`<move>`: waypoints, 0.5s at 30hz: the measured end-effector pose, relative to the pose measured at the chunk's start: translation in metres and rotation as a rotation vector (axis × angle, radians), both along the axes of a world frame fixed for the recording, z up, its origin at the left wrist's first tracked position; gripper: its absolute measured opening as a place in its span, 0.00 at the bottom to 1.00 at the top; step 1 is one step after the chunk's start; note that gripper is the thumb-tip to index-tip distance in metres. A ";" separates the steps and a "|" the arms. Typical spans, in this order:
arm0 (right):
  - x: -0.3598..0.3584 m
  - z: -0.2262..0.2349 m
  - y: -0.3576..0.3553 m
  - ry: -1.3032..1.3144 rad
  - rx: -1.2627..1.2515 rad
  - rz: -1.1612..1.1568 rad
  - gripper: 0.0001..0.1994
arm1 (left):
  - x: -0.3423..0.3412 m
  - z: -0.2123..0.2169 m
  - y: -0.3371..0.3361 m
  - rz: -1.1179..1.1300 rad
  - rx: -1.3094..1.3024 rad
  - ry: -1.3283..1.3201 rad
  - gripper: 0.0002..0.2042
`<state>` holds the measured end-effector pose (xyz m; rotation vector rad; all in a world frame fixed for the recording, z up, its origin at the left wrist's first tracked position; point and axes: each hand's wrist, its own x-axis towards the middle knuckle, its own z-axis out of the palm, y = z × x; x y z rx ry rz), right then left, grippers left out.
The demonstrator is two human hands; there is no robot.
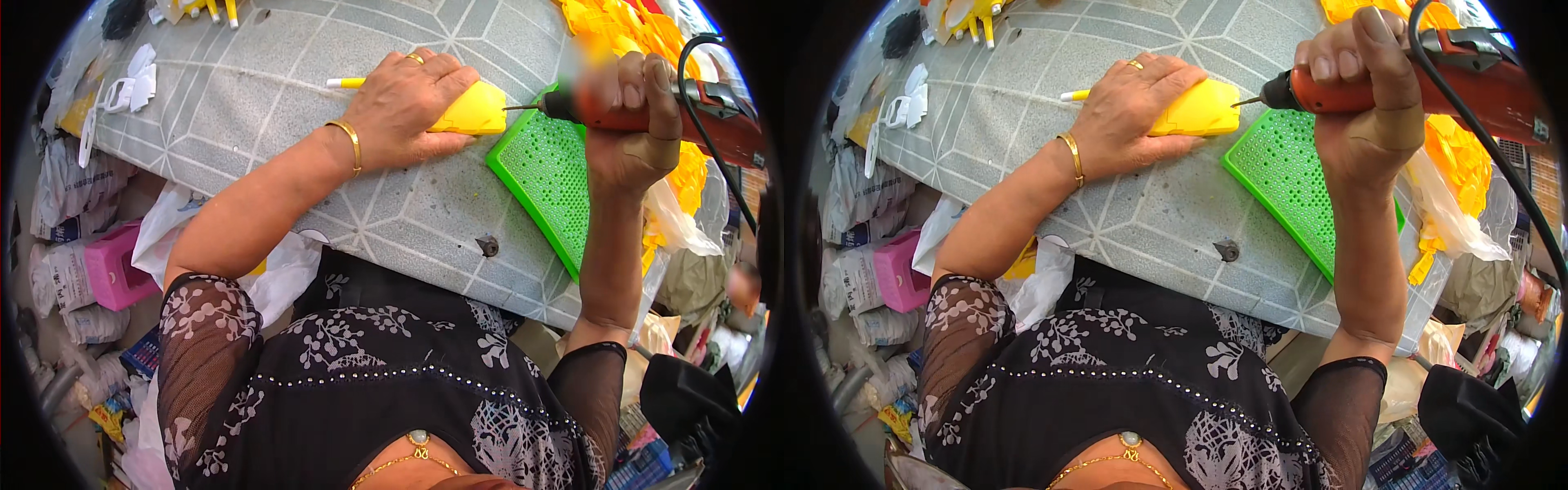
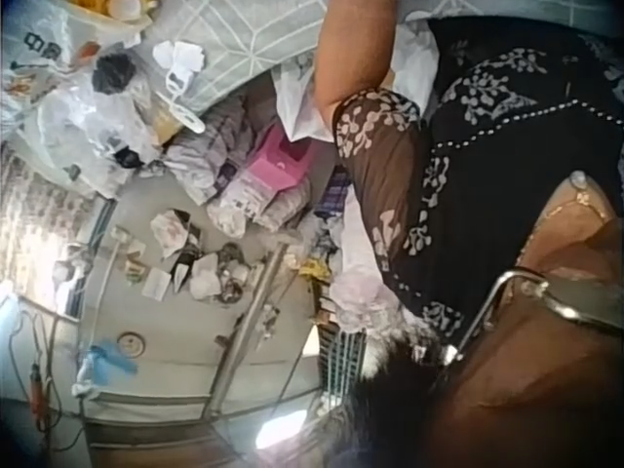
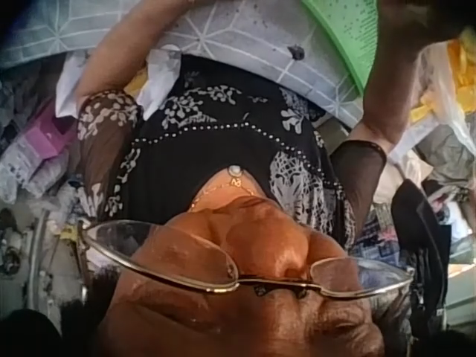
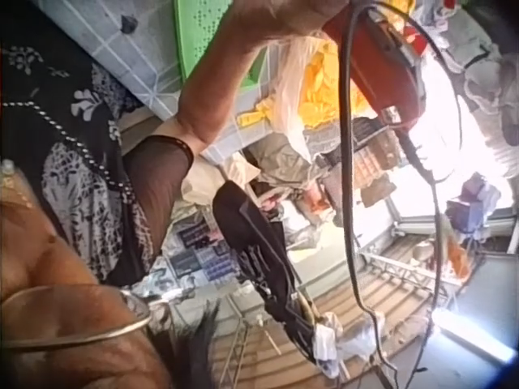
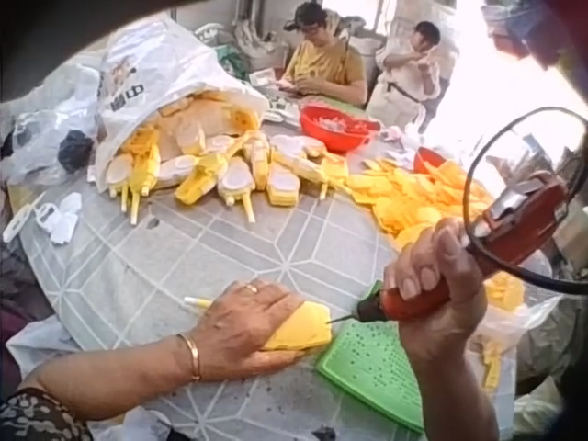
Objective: Assemble small yellow plastic toy components using an electric screwdriver.
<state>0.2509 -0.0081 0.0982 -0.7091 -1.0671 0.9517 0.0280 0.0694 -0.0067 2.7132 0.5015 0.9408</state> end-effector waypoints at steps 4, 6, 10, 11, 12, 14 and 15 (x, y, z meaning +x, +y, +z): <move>-0.008 -0.001 -0.001 0.017 -0.025 -0.058 0.13 | -0.002 0.004 -0.002 0.001 -0.090 0.065 0.34; -0.007 -0.003 0.000 0.019 -0.026 -0.062 0.13 | -0.001 0.005 -0.002 0.004 -0.091 0.069 0.34; -0.006 -0.006 0.001 0.017 -0.028 -0.070 0.13 | 0.000 -0.001 0.000 0.008 -0.018 0.003 0.32; -0.006 -0.006 0.001 0.011 -0.028 -0.077 0.13 | 0.000 -0.001 0.000 0.010 -0.014 0.000 0.32; -0.004 -0.008 0.001 0.013 -0.029 -0.077 0.13 | 0.000 0.000 0.000 0.011 -0.010 -0.002 0.32; 0.001 -0.010 0.001 0.039 -0.015 -0.055 0.10 | 0.000 0.002 -0.001 0.010 -0.044 0.032 0.33; 0.000 -0.010 0.001 0.039 -0.016 -0.056 0.10 | 0.000 0.003 -0.002 0.009 -0.078 0.065 0.34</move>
